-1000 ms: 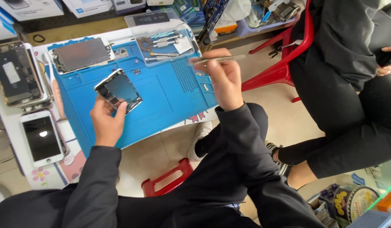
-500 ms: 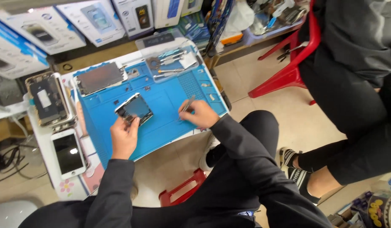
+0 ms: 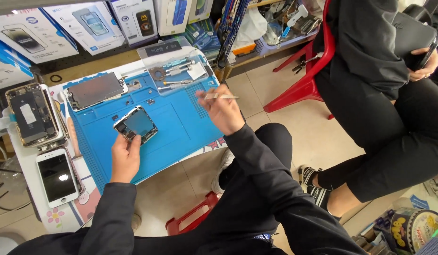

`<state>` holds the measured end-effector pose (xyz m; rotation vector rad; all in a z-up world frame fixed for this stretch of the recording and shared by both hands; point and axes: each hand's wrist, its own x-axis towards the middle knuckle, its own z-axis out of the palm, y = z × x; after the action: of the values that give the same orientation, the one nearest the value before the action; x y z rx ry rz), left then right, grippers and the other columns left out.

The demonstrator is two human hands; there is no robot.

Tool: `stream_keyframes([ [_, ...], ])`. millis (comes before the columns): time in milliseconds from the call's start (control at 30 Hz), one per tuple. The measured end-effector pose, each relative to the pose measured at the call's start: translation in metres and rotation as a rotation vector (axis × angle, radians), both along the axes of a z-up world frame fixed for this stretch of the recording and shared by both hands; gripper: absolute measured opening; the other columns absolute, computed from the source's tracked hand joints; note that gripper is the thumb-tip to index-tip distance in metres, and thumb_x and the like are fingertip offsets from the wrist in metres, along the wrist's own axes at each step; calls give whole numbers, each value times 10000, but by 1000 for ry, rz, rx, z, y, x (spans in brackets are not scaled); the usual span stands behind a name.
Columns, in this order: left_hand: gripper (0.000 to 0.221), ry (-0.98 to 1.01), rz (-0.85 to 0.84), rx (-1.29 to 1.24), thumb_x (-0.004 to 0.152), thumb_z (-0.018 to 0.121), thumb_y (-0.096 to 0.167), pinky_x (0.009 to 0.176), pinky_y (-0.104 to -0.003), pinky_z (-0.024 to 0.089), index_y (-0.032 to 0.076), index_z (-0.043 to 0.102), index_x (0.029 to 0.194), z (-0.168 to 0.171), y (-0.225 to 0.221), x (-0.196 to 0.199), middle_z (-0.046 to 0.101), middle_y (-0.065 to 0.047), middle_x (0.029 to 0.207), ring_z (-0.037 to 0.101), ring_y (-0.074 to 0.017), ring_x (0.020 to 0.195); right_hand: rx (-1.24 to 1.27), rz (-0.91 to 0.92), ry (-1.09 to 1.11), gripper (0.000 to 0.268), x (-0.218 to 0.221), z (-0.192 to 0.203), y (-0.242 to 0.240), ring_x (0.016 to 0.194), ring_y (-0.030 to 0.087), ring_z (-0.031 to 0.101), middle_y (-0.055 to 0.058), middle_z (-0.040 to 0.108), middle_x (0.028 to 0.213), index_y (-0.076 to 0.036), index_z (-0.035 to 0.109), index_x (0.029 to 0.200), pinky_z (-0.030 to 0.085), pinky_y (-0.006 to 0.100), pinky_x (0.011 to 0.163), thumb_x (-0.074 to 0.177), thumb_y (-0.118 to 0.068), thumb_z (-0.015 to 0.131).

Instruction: The person is repairing a disassembled smartphone on a blue work mat. They use a screwdriver to remove screws from the phone's internal frame and place them on the mat. The person also uses tweezers to handle small components and wires inside the device.

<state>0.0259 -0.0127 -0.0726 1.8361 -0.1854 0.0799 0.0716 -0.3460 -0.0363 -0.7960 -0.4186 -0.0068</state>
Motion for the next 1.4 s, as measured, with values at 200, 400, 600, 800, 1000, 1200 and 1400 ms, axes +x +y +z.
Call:
stream_keyframes([
  [200,166,7,-9,-6,1161,532,112,614,-353,480,-31,616,1146,-9,2,3,630,-181,846,576,-187,731,115,7,-207,90,9,74,-16,1537,244,421,-32,605,1215,-218,545,1091,318,443,1321,1105,-306,553],
  [400,153,38,19,19,1132,566,30,722,-506,580,-100,626,1186,-5,-1,3,707,-300,995,722,-393,908,-722,-156,-262,119,-5,80,17,1006,314,757,175,755,968,-8,749,1017,598,408,864,956,-104,784],
  [600,71,-30,39,48,1073,643,5,673,-456,583,-50,661,1116,8,-6,0,735,-266,952,747,-349,881,-448,39,435,203,-29,-17,54,807,277,776,121,673,793,-41,624,1020,641,326,654,1084,-232,636],
  [800,135,-49,9,132,1071,601,-26,669,-559,613,-102,644,1174,19,-4,-6,721,-288,938,726,-476,922,-767,103,308,269,-30,-35,58,992,278,769,222,766,988,30,679,1142,632,364,815,1024,-206,733],
  [1000,136,-37,-34,245,1074,605,-4,599,-461,632,-38,684,1179,-16,8,-5,741,-187,902,746,-398,888,-157,6,308,266,-20,-30,54,1206,347,706,172,749,1020,-79,630,1090,647,383,928,1014,-309,740],
  [1200,126,-79,-30,253,1060,659,-17,555,-451,579,5,724,1166,1,6,1,735,-186,829,709,-294,646,60,-94,211,172,8,-31,14,1296,217,660,-86,672,1077,-306,672,1199,570,330,1094,1087,-405,588],
  [1400,66,-104,-63,307,1034,710,-53,533,-446,557,-17,688,1085,-3,8,5,706,-143,795,719,-342,715,-981,-326,-30,186,-18,9,17,765,144,787,44,777,767,-96,788,1029,607,225,681,923,-221,878],
])
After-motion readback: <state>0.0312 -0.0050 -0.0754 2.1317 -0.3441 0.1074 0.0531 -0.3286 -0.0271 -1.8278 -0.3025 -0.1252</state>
